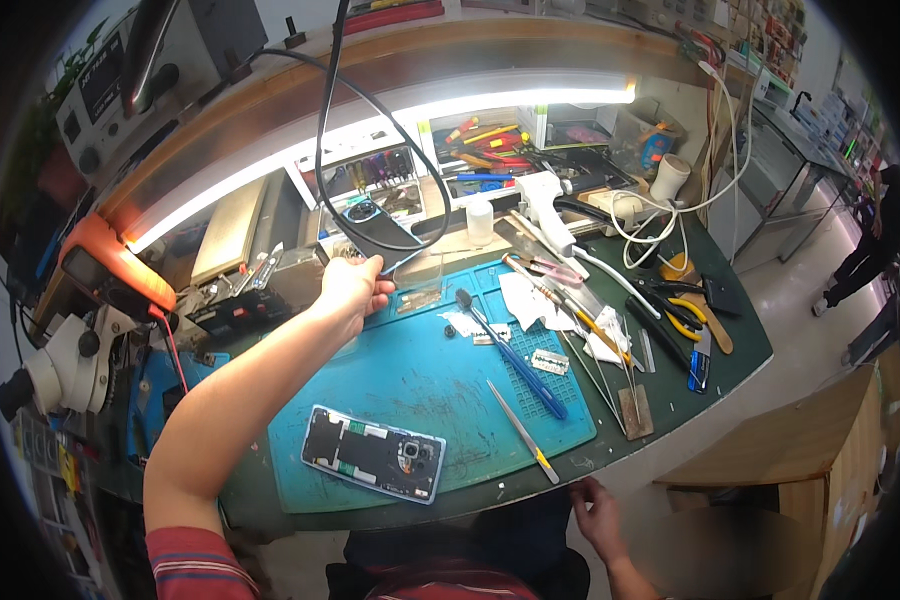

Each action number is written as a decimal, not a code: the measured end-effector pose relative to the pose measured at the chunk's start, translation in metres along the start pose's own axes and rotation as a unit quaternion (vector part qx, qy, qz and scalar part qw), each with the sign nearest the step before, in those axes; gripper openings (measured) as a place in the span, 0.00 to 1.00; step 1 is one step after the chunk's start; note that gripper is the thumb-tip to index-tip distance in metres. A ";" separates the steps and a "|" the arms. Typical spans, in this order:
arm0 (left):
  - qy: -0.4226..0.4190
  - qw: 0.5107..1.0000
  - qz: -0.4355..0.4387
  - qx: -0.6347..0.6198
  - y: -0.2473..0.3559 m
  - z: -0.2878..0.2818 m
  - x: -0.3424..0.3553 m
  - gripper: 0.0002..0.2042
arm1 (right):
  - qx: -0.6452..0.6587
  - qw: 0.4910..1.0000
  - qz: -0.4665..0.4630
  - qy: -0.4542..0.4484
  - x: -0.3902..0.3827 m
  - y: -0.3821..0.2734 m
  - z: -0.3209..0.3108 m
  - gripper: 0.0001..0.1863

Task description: The person disassembles a smartphone, removes the back cover, and uses a screwdriver and tweezers to manipulate internal components. They then apply adhesive along the frame edges in preparation for reassembly.

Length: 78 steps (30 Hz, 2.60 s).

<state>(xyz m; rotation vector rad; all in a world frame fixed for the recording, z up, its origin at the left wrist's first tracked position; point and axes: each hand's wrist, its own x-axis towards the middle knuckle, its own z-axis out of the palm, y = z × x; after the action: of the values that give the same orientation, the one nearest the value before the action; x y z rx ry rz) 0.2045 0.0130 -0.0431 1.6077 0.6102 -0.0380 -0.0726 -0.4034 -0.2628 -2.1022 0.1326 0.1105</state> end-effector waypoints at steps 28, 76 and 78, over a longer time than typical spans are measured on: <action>-0.122 0.980 0.084 -0.131 -0.115 -0.195 -0.277 0.17 | -0.355 0.771 -0.484 -0.215 0.061 -0.345 0.080 0.42; -0.115 0.991 0.065 0.009 -0.115 -0.199 -0.275 0.06 | 0.062 0.854 -0.406 -0.320 -0.048 -0.320 0.105 0.32; -0.113 0.992 0.060 0.019 -0.115 -0.199 -0.273 0.05 | 0.047 0.849 -0.429 -0.306 -0.051 -0.320 0.108 0.32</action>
<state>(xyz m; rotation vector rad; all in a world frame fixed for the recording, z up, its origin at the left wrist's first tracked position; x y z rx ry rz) -0.1401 0.1015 -0.0165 1.6460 0.3380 -0.1415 -0.0814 -0.1461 -0.0390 -1.7498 -1.1480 0.2167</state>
